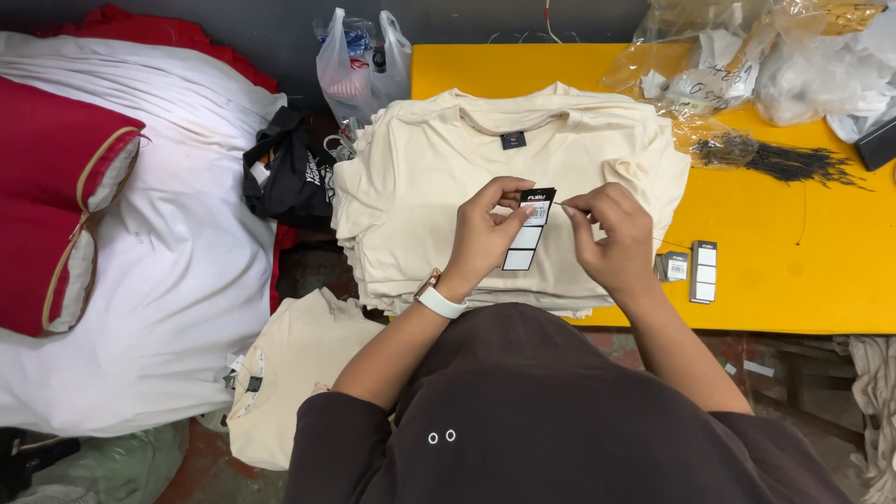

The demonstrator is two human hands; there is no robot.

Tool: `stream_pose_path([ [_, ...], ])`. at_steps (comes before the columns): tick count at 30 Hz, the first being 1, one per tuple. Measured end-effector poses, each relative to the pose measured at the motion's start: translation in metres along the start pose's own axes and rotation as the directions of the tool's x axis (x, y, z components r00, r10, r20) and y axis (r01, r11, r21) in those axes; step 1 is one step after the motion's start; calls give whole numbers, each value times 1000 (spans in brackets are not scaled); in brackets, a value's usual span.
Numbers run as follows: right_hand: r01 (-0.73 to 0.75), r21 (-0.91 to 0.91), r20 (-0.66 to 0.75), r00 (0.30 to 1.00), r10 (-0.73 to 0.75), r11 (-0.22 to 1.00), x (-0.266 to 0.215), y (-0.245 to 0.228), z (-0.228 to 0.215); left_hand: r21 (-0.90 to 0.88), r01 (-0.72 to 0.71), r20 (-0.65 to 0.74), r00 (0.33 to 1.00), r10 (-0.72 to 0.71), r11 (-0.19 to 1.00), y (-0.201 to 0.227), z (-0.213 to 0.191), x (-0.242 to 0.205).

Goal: The person is attaching brand tags and stickers to t-shirts and then folding them on a work table.

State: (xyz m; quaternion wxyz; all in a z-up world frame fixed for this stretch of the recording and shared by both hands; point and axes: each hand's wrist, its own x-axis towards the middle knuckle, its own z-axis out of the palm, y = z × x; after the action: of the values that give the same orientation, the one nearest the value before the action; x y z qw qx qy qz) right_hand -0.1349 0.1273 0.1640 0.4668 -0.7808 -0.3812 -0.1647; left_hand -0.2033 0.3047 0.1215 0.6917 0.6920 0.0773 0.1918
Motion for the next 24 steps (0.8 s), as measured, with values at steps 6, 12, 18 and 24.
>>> stream_pose_path([
  [6,122,-97,-11,992,-124,988,10,-4,23,68,-111,-3,994,111,991,12,-6,4],
  [12,111,-134,-7,994,-113,985,16,-1,34,195,-255,12,966,258,947,12,-7,7],
  [18,93,-161,-48,994,-101,983,11,16,54,276,-322,25,944,328,906,9,-9,15],
  [24,-173,59,81,983,168,983,16,21,53,492,-389,38,903,427,779,-11,-14,11],
])
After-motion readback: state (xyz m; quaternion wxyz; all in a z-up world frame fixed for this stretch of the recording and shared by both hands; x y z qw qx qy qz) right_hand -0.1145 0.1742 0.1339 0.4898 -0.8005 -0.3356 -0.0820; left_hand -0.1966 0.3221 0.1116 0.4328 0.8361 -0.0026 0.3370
